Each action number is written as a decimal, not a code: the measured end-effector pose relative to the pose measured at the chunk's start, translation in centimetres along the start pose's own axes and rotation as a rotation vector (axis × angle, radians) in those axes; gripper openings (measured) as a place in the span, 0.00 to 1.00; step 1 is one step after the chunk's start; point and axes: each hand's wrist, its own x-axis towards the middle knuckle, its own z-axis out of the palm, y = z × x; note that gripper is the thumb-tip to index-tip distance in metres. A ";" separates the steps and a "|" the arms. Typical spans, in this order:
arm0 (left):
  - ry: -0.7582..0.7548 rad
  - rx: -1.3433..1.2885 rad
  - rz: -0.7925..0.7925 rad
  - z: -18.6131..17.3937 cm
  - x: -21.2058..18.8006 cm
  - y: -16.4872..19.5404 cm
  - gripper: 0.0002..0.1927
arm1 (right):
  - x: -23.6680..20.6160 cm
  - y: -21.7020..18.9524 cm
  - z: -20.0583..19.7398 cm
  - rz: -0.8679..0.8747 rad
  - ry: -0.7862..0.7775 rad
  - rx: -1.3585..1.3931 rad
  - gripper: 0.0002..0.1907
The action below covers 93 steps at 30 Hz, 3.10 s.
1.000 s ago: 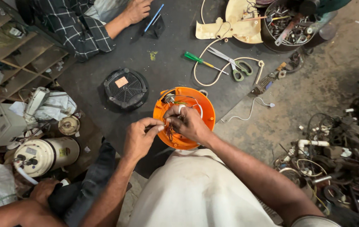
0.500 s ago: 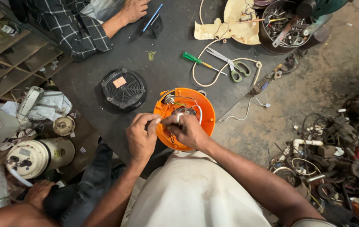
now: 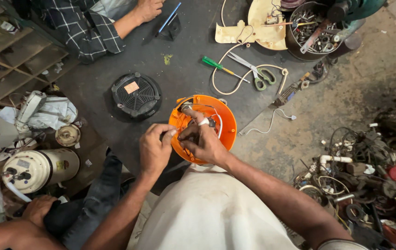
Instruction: The person works on an electrical device placed in an orange bucket, stripping and twisting wires, and using a screwdriver to tighten connections. The person also handles a black circular fan cover and various small components on the workbench.
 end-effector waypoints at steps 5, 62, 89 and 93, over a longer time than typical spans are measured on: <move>-0.158 0.331 0.166 -0.6 -0.5 0.6 0.04 | -0.3 -0.4 -0.4 -0.055 0.027 -0.152 0.41; 0.171 -0.024 -0.213 5.7 2.0 2.5 0.07 | 4.5 -3.5 -7.7 0.212 -0.050 -0.178 0.26; 0.578 0.168 -0.320 12.0 2.3 2.8 0.17 | 12.2 5.0 -10.6 0.180 -0.458 0.297 0.36; 0.582 0.201 -0.326 12.0 2.5 2.7 0.18 | 12.4 4.9 -10.6 0.179 -0.454 0.279 0.35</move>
